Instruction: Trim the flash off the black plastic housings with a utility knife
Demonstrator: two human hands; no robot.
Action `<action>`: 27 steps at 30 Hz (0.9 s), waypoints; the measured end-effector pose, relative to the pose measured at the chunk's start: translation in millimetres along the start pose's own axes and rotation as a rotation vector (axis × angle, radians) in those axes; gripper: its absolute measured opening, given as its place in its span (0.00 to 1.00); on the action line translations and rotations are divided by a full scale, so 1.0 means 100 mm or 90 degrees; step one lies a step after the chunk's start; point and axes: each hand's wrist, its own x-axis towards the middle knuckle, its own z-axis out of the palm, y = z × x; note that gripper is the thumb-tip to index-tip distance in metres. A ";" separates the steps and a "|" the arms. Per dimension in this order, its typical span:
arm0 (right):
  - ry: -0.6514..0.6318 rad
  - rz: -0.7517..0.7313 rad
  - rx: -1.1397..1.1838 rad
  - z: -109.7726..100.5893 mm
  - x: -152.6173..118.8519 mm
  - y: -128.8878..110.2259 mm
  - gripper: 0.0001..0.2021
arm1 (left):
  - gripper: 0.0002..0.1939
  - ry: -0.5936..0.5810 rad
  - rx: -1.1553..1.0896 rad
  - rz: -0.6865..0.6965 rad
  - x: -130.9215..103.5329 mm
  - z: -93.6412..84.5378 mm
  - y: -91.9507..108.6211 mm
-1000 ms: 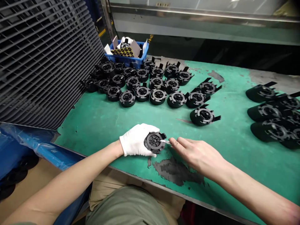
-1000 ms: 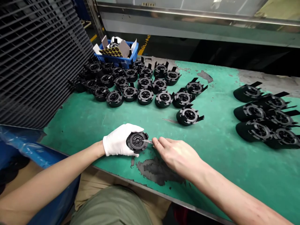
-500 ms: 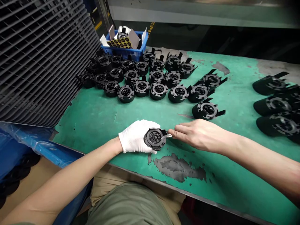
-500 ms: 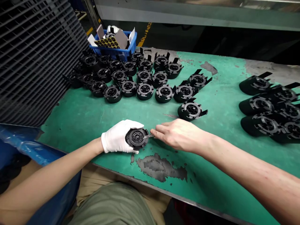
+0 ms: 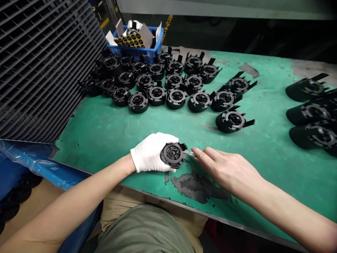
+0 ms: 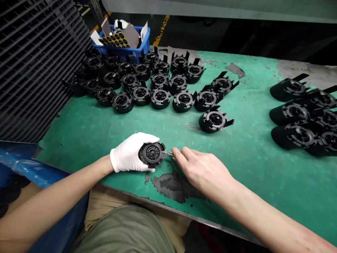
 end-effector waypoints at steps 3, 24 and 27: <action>-0.013 -0.029 0.009 -0.03 0.01 0.03 0.27 | 0.43 0.002 0.003 -0.014 -0.01 0.01 -0.01; -0.003 -0.260 0.035 -0.03 0.37 0.60 0.19 | 0.44 0.001 0.027 -0.004 -0.02 0.03 -0.04; 0.018 -0.207 0.016 -0.04 0.28 0.47 0.21 | 0.47 0.014 0.025 0.004 -0.03 0.05 -0.06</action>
